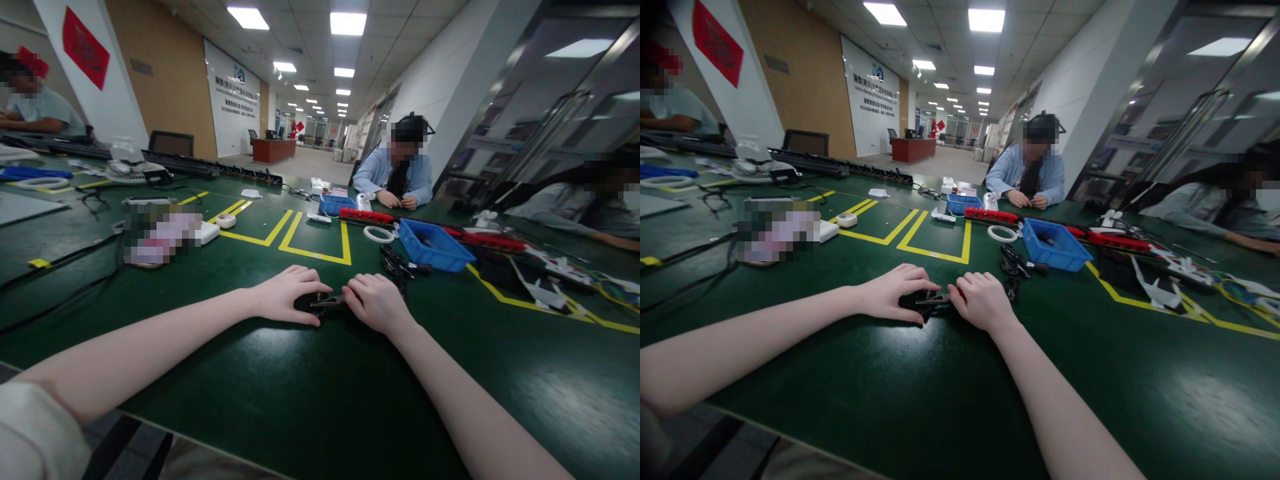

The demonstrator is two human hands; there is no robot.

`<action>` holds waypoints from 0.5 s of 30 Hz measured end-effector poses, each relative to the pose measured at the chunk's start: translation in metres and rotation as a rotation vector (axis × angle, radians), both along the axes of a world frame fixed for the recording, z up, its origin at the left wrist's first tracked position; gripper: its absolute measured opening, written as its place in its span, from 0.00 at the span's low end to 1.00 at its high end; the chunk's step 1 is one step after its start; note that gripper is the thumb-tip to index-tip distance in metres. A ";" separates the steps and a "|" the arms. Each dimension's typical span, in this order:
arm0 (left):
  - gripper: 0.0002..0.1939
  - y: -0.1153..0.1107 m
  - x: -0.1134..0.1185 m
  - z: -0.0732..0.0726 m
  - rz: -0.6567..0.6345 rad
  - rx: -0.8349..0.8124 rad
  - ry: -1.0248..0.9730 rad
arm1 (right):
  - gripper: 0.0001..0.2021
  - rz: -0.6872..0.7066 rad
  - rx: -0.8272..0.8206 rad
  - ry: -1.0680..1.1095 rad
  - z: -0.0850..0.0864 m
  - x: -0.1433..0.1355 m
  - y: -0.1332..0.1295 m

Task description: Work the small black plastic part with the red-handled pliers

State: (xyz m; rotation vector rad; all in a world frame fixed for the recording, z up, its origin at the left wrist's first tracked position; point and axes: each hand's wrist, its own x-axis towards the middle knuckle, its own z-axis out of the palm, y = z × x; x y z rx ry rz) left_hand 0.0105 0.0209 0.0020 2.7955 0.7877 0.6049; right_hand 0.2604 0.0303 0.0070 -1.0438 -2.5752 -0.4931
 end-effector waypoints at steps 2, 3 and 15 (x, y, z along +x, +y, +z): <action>0.31 -0.001 0.000 0.000 -0.002 0.040 0.016 | 0.20 0.001 -0.004 0.002 0.000 0.000 0.000; 0.29 -0.001 0.000 0.001 -0.008 0.054 0.015 | 0.20 0.001 -0.005 0.003 0.000 0.000 0.000; 0.28 -0.003 0.000 -0.002 -0.047 -0.175 -0.036 | 0.18 -0.006 -0.020 0.016 0.000 0.001 0.000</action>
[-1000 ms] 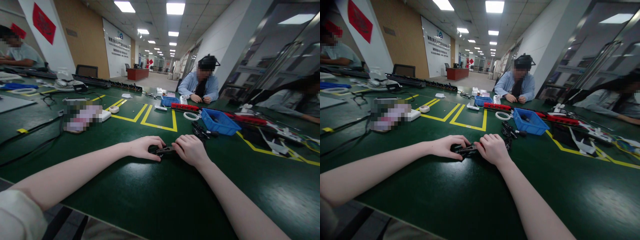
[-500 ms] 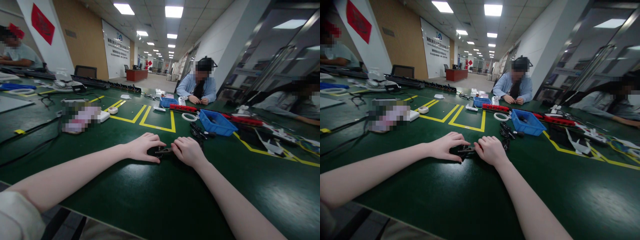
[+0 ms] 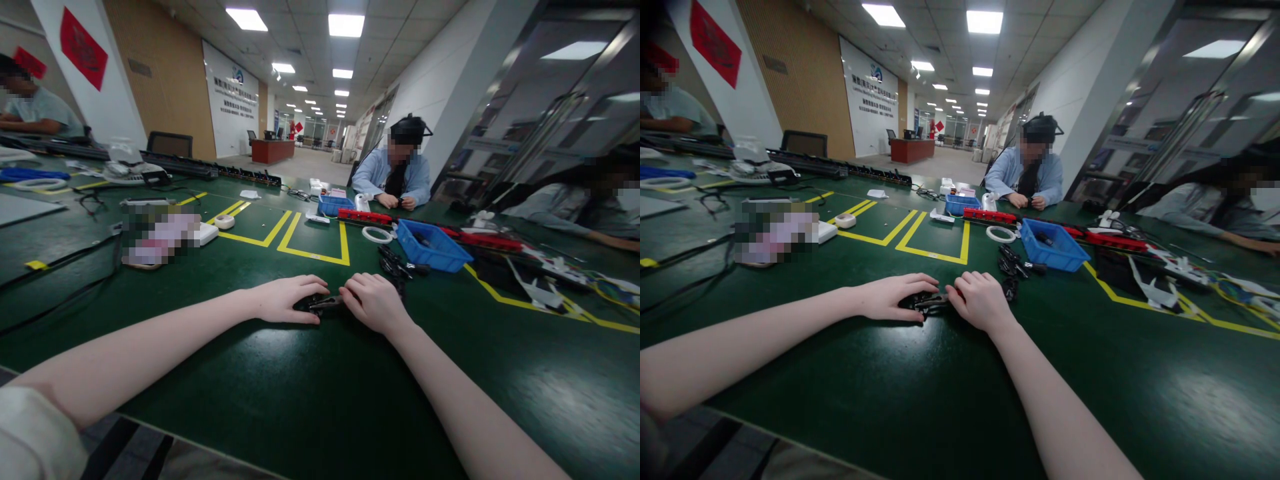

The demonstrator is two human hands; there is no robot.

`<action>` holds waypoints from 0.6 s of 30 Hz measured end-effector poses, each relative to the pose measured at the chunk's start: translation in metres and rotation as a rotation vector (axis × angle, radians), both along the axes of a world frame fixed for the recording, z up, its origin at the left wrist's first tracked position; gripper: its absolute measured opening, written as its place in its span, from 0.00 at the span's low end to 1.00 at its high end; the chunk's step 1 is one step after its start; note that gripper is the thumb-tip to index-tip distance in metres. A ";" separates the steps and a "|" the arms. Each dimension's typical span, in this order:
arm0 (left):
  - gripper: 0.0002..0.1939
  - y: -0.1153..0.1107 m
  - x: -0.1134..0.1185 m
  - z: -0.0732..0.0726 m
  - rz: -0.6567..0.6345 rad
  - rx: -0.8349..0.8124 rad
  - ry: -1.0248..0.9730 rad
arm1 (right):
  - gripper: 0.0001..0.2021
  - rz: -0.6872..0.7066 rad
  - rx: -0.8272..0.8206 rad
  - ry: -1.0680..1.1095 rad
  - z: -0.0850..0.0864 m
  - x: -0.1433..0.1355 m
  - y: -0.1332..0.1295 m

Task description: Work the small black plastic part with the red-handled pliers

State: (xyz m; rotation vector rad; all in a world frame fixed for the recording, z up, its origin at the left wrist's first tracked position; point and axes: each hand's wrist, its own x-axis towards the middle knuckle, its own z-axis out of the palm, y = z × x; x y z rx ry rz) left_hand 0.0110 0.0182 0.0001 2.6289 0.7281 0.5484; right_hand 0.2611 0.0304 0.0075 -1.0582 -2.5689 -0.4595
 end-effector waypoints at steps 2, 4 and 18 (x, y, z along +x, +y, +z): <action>0.29 0.000 0.000 0.001 0.003 -0.007 -0.001 | 0.19 -0.005 -0.002 0.002 0.000 0.000 0.000; 0.28 0.000 0.000 0.001 0.002 -0.020 -0.013 | 0.20 -0.014 0.000 0.005 0.000 0.000 0.000; 0.17 0.001 0.002 0.003 0.016 0.090 0.059 | 0.20 -0.041 -0.028 0.014 0.000 -0.002 -0.002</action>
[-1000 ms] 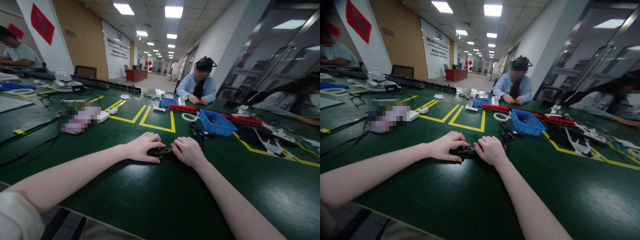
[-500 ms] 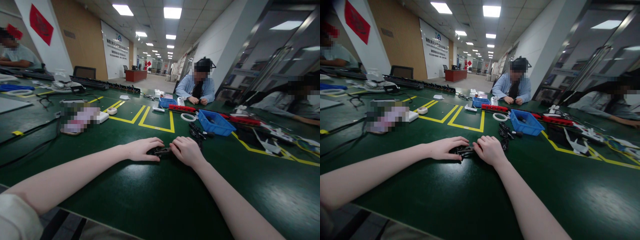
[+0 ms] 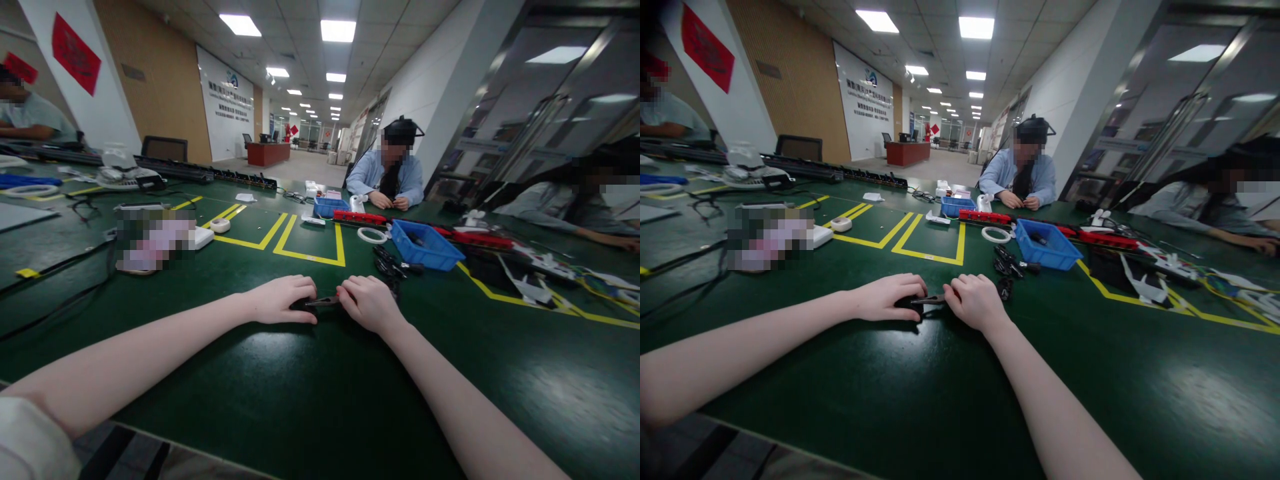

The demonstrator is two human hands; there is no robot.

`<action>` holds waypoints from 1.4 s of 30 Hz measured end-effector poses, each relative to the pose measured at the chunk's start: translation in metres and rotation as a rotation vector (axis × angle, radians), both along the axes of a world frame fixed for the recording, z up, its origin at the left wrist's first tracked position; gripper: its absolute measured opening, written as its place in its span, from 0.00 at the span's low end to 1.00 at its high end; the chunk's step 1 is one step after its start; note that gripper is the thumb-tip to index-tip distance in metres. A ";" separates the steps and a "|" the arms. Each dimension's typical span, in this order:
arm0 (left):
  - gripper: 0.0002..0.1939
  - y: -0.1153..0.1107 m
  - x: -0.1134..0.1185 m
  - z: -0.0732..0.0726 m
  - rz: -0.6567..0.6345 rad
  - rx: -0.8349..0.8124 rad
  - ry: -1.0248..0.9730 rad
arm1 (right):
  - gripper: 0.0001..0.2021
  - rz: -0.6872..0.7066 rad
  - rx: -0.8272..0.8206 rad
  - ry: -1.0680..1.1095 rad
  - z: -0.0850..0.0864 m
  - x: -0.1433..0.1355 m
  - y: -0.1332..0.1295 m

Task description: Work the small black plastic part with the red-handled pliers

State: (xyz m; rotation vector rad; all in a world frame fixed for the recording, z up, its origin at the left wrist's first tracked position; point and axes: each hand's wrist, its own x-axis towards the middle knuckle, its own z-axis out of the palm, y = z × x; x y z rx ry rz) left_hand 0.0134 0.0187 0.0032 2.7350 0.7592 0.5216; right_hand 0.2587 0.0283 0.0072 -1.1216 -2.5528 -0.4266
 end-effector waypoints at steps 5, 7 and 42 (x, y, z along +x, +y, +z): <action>0.19 0.000 0.002 -0.001 0.023 0.135 0.068 | 0.20 0.013 -0.007 -0.009 0.001 -0.002 -0.002; 0.19 0.000 0.002 -0.002 0.022 0.132 0.066 | 0.20 0.014 -0.008 -0.011 0.000 -0.003 -0.002; 0.16 -0.001 0.000 -0.004 0.001 0.093 0.111 | 0.20 0.059 -0.003 0.068 -0.003 0.001 -0.001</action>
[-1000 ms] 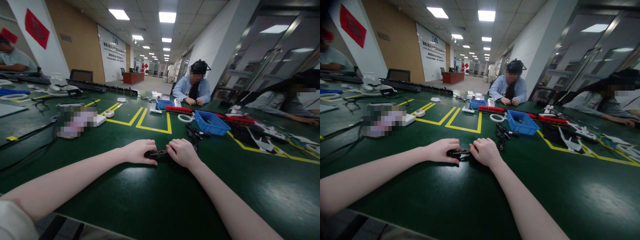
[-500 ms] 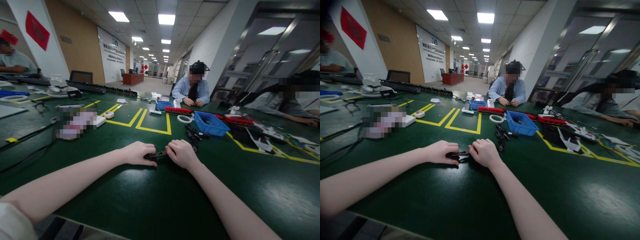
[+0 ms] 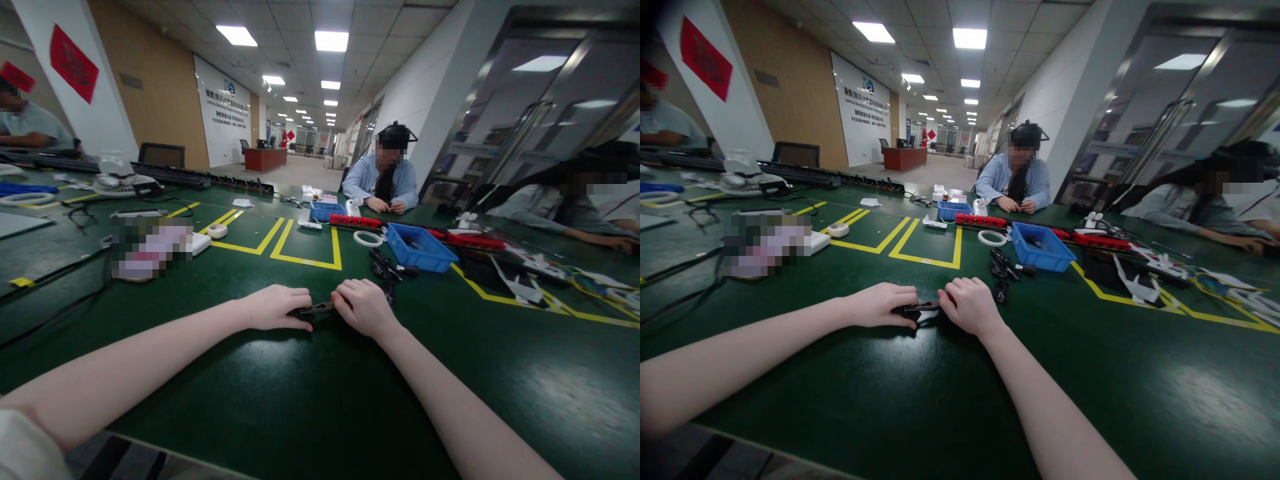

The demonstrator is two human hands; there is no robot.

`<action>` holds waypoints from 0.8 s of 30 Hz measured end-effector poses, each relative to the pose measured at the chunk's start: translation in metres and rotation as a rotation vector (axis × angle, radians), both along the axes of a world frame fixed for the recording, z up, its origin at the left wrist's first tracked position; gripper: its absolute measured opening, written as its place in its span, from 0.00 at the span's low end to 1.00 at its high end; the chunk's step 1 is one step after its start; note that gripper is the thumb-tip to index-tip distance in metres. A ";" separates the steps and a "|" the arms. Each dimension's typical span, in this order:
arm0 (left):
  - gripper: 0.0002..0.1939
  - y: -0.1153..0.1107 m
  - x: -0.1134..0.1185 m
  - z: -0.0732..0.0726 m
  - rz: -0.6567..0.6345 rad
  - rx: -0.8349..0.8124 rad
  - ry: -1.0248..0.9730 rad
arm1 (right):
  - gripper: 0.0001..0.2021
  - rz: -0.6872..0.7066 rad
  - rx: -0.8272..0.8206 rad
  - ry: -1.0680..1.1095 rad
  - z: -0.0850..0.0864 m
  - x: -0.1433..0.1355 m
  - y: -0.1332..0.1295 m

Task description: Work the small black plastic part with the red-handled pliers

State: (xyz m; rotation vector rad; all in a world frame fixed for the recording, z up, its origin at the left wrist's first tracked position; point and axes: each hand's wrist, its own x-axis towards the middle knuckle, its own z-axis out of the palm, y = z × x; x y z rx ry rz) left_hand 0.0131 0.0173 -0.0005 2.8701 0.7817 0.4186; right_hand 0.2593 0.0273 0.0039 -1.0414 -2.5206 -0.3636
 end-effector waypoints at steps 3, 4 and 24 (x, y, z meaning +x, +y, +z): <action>0.16 0.000 0.000 0.001 -0.017 0.027 0.002 | 0.19 0.001 -0.006 0.003 0.000 0.000 0.000; 0.16 0.000 0.000 0.001 -0.020 0.032 -0.001 | 0.20 0.001 -0.008 0.004 0.000 0.000 0.000; 0.15 -0.001 0.001 0.001 -0.007 0.041 -0.021 | 0.19 -0.022 0.006 -0.012 0.002 -0.001 -0.002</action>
